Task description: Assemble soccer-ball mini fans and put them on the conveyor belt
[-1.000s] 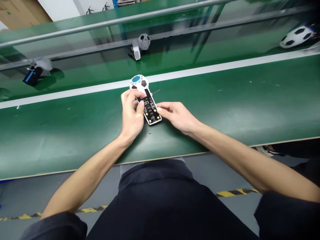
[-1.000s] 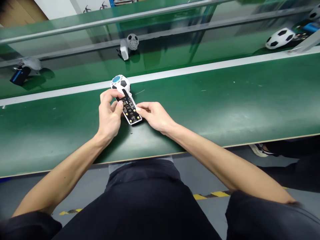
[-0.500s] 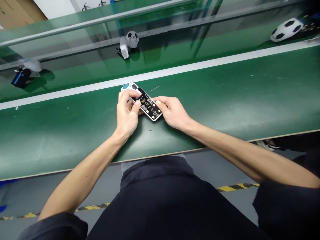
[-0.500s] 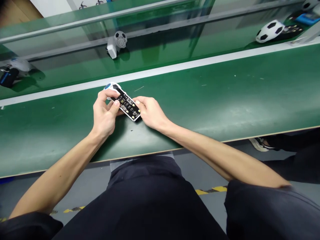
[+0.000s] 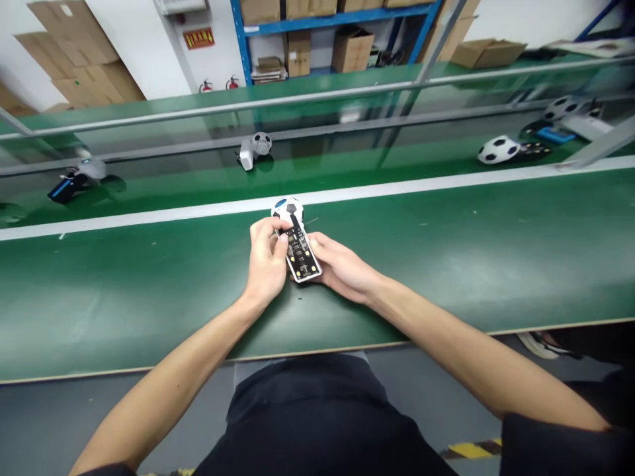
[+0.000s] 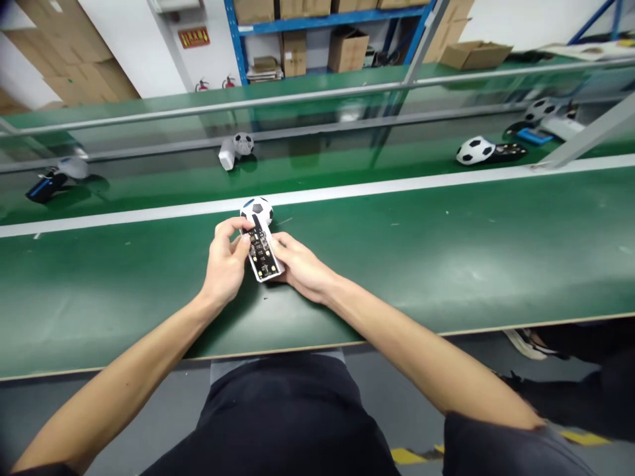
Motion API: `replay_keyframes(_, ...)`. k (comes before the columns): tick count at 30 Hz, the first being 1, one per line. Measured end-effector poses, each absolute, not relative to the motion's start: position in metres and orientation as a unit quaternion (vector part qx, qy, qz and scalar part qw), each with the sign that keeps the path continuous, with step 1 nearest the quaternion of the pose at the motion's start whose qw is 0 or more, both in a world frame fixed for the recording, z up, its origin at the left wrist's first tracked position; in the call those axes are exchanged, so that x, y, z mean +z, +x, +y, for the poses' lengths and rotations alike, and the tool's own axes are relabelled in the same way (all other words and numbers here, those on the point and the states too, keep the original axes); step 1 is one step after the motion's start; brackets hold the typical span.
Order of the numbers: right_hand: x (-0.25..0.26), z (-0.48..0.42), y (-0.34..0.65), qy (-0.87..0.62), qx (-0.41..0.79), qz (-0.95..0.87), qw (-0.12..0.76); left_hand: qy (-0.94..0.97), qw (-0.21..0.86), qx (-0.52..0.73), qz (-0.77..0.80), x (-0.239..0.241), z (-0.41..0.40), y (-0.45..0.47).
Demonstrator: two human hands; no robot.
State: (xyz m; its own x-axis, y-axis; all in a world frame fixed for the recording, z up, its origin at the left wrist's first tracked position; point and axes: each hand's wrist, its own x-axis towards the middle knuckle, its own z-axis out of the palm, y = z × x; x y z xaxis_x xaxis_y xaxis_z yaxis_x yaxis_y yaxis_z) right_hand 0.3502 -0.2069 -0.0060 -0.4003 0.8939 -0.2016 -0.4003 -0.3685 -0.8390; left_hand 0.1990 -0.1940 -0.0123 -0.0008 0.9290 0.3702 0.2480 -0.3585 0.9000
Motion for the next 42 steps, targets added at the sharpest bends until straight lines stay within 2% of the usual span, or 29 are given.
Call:
replay_keyframes(2, -0.004, -0.207, 0.348, -0.320, 0.773, -0.322, 0.443, 0.641, 0.322, 0.518, 0.467, -0.004, -0.195, 0.199)
replay_keyframes(7, -0.007, -0.199, 0.346, -0.324, 0.728, -0.341, 0.499, 0.632, 0.312, 0.479, 0.523, 0.014, -0.198, 0.201)
replay_keyframes(13, -0.011, -0.195, 0.343, -0.312, 0.714, -0.377, 0.500, 0.606, 0.350, 0.480, 0.528, 0.028, -0.196, 0.211)
replay_keyframes(18, -0.011, -0.194, 0.347, -0.340, 0.658, -0.473, 0.477, 0.712, 0.268, 0.353, 0.545, 0.045, -0.181, 0.202)
replay_keyframes(22, -0.005, -0.195, 0.355, -0.470, 0.527, -0.596, 0.383, 0.709, 0.313, 0.309, 0.551, 0.042, -0.168, 0.195)
replay_keyframes(25, 0.003, -0.196, 0.361, -0.591, 0.330, -0.670, 0.305, 0.672, 0.369, 0.317, 0.558, 0.032, -0.166, 0.194)
replay_keyframes(29, 0.011, -0.197, 0.358, -0.589, 0.086, -0.741, 0.309, 0.579, 0.514, 0.333, 0.538, 0.020, -0.169, 0.197)
replay_keyframes(31, 0.012, -0.194, 0.355, -0.554, 0.046, -0.780, 0.286, 0.562, 0.537, 0.343, 0.528, 0.016, -0.170, 0.199)
replay_keyframes(42, 0.012, -0.183, 0.359, -0.509, -0.020, -0.841, 0.182, 0.556, 0.489, 0.394, 0.544, 0.010, -0.167, 0.204)
